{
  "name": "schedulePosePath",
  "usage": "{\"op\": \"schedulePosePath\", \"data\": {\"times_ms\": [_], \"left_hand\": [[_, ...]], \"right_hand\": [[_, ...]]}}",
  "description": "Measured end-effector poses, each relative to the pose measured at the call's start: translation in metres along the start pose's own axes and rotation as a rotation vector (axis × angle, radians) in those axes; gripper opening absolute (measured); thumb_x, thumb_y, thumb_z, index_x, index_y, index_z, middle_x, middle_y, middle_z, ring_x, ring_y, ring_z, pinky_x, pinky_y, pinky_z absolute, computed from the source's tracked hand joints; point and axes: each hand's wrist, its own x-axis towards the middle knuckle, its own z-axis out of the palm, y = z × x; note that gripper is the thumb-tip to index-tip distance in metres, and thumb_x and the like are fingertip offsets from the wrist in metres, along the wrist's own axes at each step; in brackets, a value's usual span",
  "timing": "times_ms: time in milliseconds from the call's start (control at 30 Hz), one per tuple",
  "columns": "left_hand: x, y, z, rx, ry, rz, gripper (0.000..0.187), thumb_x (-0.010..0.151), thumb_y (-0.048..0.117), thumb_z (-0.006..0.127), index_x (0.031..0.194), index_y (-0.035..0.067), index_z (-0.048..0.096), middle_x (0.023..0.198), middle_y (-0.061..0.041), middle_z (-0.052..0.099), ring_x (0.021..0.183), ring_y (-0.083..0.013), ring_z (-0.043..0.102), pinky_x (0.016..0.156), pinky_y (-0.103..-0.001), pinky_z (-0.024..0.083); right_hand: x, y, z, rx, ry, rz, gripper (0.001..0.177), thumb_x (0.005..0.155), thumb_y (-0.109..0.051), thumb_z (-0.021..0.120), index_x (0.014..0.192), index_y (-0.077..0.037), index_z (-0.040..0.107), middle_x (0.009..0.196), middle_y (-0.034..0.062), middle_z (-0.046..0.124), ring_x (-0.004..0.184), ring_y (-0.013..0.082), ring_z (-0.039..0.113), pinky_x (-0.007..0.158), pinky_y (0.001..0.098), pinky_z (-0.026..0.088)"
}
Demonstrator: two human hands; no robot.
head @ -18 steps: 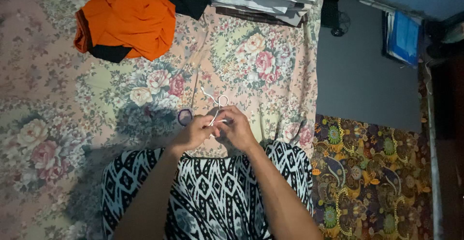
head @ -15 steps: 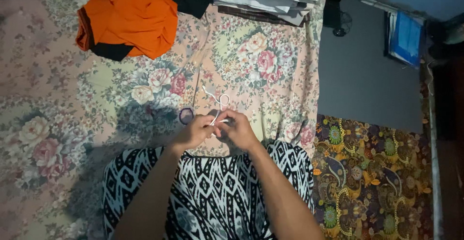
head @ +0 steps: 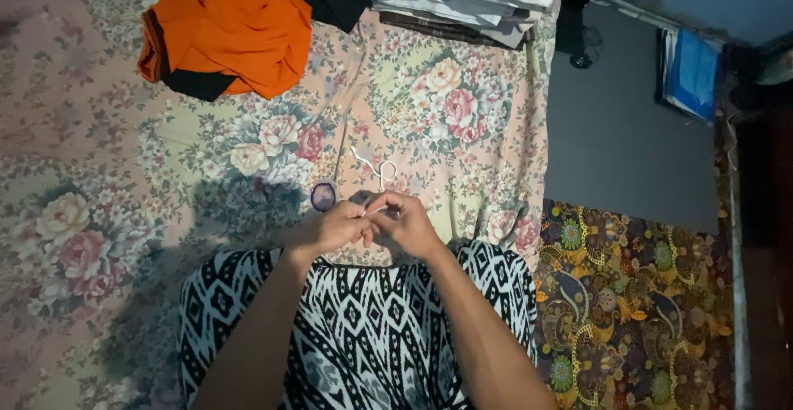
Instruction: Folding an orange shirt and black pants on a bed, then wiping a table surface with a cloth.
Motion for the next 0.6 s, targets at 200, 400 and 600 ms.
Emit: {"op": "schedulePosePath", "data": {"times_ms": [200,400,600], "left_hand": [[-0.011,0.02,0.001,-0.003,0.233,0.125,0.021,0.101,0.019,0.058,0.098,0.002,0.069,0.078,0.002,0.068,0.069,-0.0061,0.054,0.061,-0.024,0.042],[-0.007,0.015,0.0,-0.105,0.333,0.214,0.016,0.1,0.016,0.059,0.099,0.005,0.071,0.075,0.002,0.064,0.07,-0.0041,0.056,0.063,-0.022,0.045],[-0.002,0.001,0.008,-0.01,0.325,0.193,0.023,0.104,0.018,0.056,0.099,0.001,0.072,0.074,0.004,0.059,0.067,-0.0041,0.052,0.059,-0.024,0.044]], "right_hand": [[0.01,0.016,-0.012,-0.054,0.279,-0.091,0.006,0.092,0.004,0.069,0.095,0.0,0.072,0.09,0.003,0.071,0.08,0.0067,0.063,0.071,0.023,0.053],[0.005,0.002,-0.016,-0.037,0.182,0.004,0.016,0.092,0.0,0.071,0.108,-0.003,0.067,0.093,0.0044,0.071,0.079,0.0064,0.064,0.07,0.022,0.052],[-0.002,-0.041,0.001,-0.638,0.09,-0.349,0.042,0.087,-0.005,0.077,0.129,-0.007,0.068,0.132,0.0133,0.065,0.123,0.029,0.06,0.106,0.0427,0.045]]}}
